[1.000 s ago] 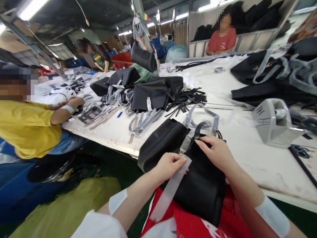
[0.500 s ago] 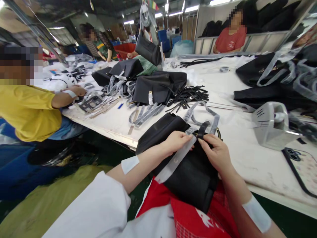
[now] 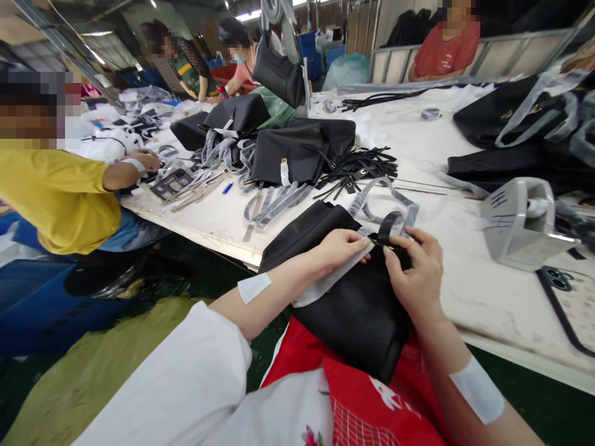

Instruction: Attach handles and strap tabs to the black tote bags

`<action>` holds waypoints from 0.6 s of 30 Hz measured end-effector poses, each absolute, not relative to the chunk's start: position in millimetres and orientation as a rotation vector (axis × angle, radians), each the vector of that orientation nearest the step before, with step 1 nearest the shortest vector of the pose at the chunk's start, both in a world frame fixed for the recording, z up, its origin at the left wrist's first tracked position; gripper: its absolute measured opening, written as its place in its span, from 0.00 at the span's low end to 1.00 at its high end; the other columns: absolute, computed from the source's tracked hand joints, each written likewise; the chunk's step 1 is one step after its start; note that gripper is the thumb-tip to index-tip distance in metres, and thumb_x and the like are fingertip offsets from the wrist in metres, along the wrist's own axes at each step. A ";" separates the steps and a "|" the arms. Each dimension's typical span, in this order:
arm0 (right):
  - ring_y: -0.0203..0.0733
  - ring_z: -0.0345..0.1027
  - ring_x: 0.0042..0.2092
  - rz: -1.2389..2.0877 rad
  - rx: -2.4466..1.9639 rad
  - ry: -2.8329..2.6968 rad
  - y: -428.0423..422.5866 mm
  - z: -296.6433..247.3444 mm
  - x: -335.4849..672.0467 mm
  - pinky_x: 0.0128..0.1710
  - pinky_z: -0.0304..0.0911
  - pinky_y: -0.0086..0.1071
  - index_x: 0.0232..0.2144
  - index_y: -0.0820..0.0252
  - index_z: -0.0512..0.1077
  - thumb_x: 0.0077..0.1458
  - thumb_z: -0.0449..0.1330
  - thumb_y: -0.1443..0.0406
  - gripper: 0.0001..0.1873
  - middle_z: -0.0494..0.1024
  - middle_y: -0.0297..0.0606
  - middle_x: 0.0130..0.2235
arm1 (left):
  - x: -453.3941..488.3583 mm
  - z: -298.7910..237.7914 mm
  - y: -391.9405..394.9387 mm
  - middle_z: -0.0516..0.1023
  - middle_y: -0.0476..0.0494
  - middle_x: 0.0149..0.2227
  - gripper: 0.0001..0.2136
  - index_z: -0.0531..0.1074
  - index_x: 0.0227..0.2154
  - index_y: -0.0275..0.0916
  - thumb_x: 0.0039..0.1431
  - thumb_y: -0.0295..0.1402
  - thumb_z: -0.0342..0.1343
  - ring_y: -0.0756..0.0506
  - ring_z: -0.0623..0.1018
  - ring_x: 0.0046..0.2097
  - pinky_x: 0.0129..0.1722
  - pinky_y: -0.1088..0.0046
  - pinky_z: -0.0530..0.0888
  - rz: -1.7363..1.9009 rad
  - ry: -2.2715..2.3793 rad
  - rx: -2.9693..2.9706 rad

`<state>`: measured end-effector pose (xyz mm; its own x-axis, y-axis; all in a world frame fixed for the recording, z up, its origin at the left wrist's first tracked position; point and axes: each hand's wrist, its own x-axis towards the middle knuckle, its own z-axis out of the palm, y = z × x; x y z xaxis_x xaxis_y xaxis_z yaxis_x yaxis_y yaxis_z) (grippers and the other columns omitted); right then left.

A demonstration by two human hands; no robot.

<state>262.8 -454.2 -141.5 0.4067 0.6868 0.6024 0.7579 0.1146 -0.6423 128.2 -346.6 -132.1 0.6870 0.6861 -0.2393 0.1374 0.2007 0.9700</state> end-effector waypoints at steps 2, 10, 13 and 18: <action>0.52 0.68 0.47 -0.047 -1.609 -1.195 -460.6 -137.1 255.2 0.48 0.63 0.46 0.38 0.57 0.73 0.57 0.58 0.59 0.10 0.74 0.47 0.44 | 131.3 -134.9 -345.2 0.76 0.45 0.24 0.09 0.72 0.26 0.31 0.57 0.34 0.57 0.52 0.75 0.26 0.32 0.75 0.72 0.461 0.806 1.344; 0.38 0.67 0.20 0.957 -1.670 -1.097 -451.2 -155.8 251.8 0.18 0.62 0.29 0.33 0.58 0.71 0.60 0.49 0.47 0.23 0.74 0.35 0.23 | 136.4 -139.4 -338.4 0.77 0.44 0.27 0.12 0.74 0.26 0.32 0.56 0.37 0.55 0.51 0.73 0.28 0.29 0.76 0.68 0.460 0.821 1.765; 0.35 0.65 0.18 1.014 -1.620 -0.986 -440.8 -163.1 253.5 0.15 0.60 0.26 0.30 0.59 0.70 0.60 0.49 0.47 0.24 0.75 0.35 0.22 | 139.4 -140.9 -339.4 0.77 0.46 0.27 0.12 0.75 0.26 0.33 0.56 0.36 0.53 0.50 0.73 0.29 0.30 0.76 0.68 0.477 0.861 1.924; 0.32 0.61 0.14 0.983 -1.693 -0.926 -431.1 -166.8 254.1 0.13 0.56 0.24 0.21 0.59 0.68 0.59 0.50 0.53 0.21 0.71 0.33 0.16 | 142.2 -147.2 -342.4 0.77 0.47 0.27 0.10 0.76 0.28 0.34 0.56 0.35 0.53 0.50 0.73 0.29 0.29 0.77 0.68 0.536 0.890 1.952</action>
<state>254.1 -431.1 -166.8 0.3936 0.8975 -0.1992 0.1453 -0.2747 -0.9505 142.2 -342.4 -147.2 0.6472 0.7620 0.0192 0.3729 -0.3385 0.8639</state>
